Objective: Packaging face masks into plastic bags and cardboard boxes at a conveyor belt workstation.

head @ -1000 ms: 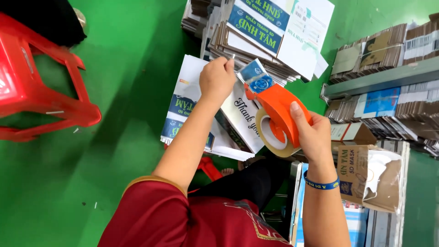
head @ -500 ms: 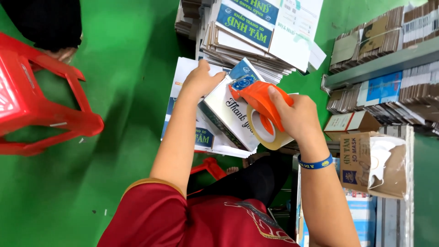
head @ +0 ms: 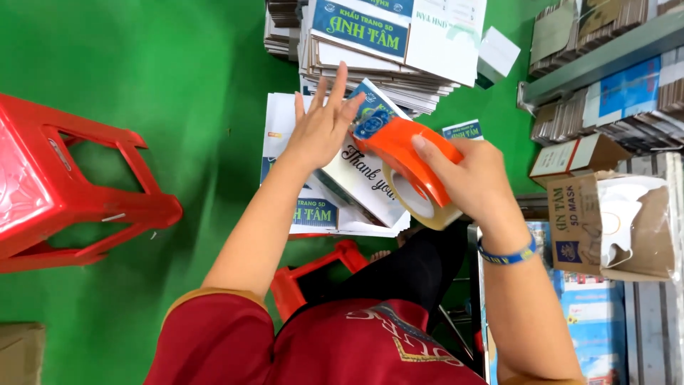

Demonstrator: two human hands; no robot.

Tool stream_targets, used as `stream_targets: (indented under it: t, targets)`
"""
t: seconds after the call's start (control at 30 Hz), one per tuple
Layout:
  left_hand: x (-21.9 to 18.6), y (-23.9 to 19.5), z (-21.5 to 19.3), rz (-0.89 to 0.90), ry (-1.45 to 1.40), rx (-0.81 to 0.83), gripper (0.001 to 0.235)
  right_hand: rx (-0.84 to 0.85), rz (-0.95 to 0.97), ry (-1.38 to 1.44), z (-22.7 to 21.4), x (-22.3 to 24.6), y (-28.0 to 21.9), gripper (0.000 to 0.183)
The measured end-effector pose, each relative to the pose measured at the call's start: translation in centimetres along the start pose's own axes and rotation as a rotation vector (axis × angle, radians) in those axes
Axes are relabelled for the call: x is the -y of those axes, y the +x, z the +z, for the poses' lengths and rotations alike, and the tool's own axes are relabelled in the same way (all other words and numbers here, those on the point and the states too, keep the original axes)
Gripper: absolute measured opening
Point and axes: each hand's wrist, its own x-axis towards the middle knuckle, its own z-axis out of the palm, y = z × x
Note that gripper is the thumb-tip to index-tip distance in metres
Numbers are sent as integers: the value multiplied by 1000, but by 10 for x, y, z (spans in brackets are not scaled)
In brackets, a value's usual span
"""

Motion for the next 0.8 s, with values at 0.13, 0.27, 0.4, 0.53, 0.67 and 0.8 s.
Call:
stream_targets:
  t: [0.13,0.27,0.4,0.53,0.67,0.8]
  targets:
    - [3,-2,2,15,31,-28,78,-38,-98,-9,-17,-31,-25,53]
    - [1,-6,2,46,8,-66,73,5,-17,82,-35,-83,-54,47]
    - [1,-7,1,60,13,-50,71,-7,26,97,-39,-162,-78,44]
    - [-9,-11,-3,31,-1,-28,66,10,131,297,-27,-219,-88,46]
    - [-2,-9,2,55,21,-24,62,138,233,254,10,-214,-57,48]
    - [-12,-12,-9,35,45,0,59,235,329,804,82,-281,-10,56]
